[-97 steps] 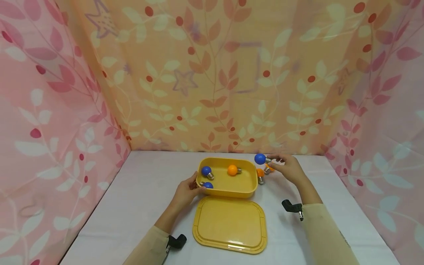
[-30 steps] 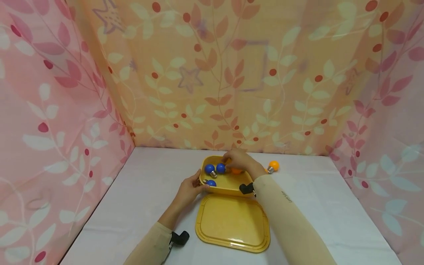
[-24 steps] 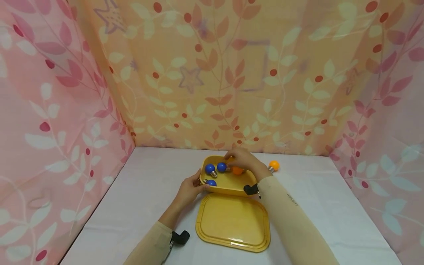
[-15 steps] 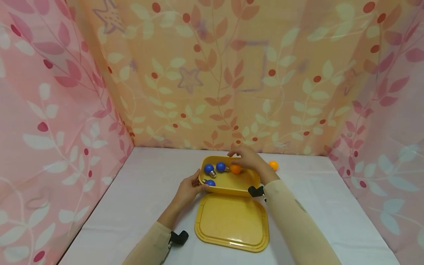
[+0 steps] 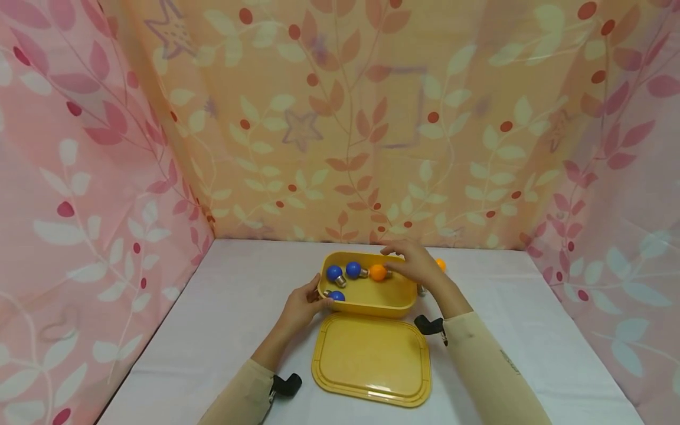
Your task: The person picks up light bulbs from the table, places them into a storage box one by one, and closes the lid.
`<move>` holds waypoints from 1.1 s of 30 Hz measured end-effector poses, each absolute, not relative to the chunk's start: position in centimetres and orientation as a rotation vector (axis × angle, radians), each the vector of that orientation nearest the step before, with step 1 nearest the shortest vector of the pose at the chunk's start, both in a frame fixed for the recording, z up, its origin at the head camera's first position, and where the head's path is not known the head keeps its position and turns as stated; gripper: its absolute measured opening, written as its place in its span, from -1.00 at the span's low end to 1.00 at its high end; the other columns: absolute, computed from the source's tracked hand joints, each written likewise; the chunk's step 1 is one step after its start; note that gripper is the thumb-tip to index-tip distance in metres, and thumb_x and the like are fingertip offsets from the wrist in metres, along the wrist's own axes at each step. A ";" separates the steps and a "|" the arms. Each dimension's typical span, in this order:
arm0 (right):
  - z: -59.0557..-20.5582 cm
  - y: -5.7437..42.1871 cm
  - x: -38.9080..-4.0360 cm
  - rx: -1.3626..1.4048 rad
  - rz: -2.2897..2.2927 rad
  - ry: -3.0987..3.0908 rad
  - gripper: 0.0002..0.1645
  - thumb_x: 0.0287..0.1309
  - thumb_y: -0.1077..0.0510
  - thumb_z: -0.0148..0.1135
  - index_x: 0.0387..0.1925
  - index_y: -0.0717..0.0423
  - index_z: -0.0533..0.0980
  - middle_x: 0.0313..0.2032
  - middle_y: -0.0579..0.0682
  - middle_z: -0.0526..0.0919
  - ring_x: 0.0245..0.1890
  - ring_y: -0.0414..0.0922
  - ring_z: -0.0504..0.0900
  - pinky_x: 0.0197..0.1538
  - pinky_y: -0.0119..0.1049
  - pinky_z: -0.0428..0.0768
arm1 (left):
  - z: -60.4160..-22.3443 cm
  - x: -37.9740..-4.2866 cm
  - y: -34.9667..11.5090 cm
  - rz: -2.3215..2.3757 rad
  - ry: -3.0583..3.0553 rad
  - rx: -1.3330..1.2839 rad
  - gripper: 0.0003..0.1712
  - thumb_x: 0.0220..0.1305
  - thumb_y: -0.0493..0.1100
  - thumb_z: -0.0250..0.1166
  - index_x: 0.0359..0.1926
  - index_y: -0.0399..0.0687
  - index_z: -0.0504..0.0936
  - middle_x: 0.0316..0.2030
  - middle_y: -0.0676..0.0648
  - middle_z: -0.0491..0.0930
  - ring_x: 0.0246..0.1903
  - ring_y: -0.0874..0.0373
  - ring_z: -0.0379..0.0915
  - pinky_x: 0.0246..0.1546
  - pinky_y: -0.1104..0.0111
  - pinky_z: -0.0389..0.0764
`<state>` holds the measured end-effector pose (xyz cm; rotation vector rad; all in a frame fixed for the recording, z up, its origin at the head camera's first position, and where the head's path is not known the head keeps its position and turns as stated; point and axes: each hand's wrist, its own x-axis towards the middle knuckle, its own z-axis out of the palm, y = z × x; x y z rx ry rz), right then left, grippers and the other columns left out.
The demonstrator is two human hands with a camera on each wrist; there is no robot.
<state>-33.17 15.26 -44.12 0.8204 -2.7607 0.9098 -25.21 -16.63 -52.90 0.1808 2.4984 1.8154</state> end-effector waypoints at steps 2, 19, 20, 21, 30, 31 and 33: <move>-44.3 15.8 -32.6 0.800 0.902 -2.736 -0.55 0.22 0.04 0.48 0.13 0.00 0.67 0.15 -0.01 0.68 0.16 0.08 0.58 0.27 0.14 0.56 | -52.9 -25.1 -16.6 1.821 2.487 0.178 -0.01 0.27 -0.06 0.49 0.58 -0.02 0.16 0.49 -0.15 0.29 0.37 0.00 0.41 0.24 0.26 0.58; -45.8 19.1 -28.3 0.618 0.905 -2.576 -0.68 0.20 0.08 0.50 -0.01 -0.01 0.72 0.00 -0.04 0.75 -0.02 -0.02 0.55 0.03 -0.01 0.58 | -52.9 -25.1 -16.7 1.834 2.473 0.195 0.00 0.27 -0.06 0.48 0.59 -0.03 0.14 0.51 -0.12 0.25 0.38 0.01 0.39 0.25 0.26 0.56; -46.0 19.2 -28.1 0.607 0.901 -2.575 -0.68 0.20 0.08 0.50 -0.01 -0.01 0.71 0.00 -0.04 0.75 -0.03 -0.03 0.55 0.01 -0.03 0.58 | -53.0 -25.0 -16.6 1.837 2.471 0.198 0.00 0.28 -0.06 0.48 0.59 -0.03 0.14 0.52 -0.12 0.25 0.38 0.00 0.39 0.24 0.26 0.57; -46.2 19.4 -27.9 0.592 0.899 -2.575 -0.68 0.20 0.08 0.50 -0.01 -0.01 0.71 0.00 -0.05 0.75 -0.03 -0.04 0.54 0.00 -0.05 0.57 | -53.0 -25.0 -16.6 1.837 2.471 0.197 0.00 0.28 -0.06 0.48 0.59 -0.04 0.13 0.52 -0.12 0.24 0.38 0.00 0.39 0.24 0.26 0.57; -47.1 20.0 -26.8 0.530 0.901 -2.539 -0.63 0.15 0.15 0.52 0.01 0.07 0.71 -0.05 -0.03 0.76 -0.09 -0.05 0.54 -0.05 -0.06 0.55 | -53.0 -25.1 -16.6 1.831 2.490 0.201 0.00 0.28 -0.05 0.48 0.59 -0.04 0.14 0.51 -0.12 0.26 0.38 -0.02 0.40 0.26 0.22 0.56; -47.3 20.1 -26.8 0.524 0.900 -2.534 -0.63 0.15 0.15 0.53 0.01 0.07 0.71 -0.06 -0.03 0.76 -0.09 -0.04 0.54 -0.05 -0.05 0.54 | -53.0 -25.1 -16.6 1.830 2.492 0.200 -0.01 0.28 -0.06 0.48 0.59 -0.04 0.14 0.51 -0.12 0.27 0.38 -0.02 0.40 0.26 0.22 0.55; -47.6 20.3 -26.8 0.512 0.895 -2.528 -0.63 0.14 0.15 0.53 0.00 0.06 0.71 -0.07 -0.03 0.76 -0.08 -0.04 0.54 -0.04 -0.03 0.55 | -52.9 -25.1 -16.6 1.822 2.499 0.199 -0.01 0.28 -0.06 0.48 0.59 -0.05 0.14 0.51 -0.14 0.27 0.38 -0.03 0.40 0.25 0.22 0.56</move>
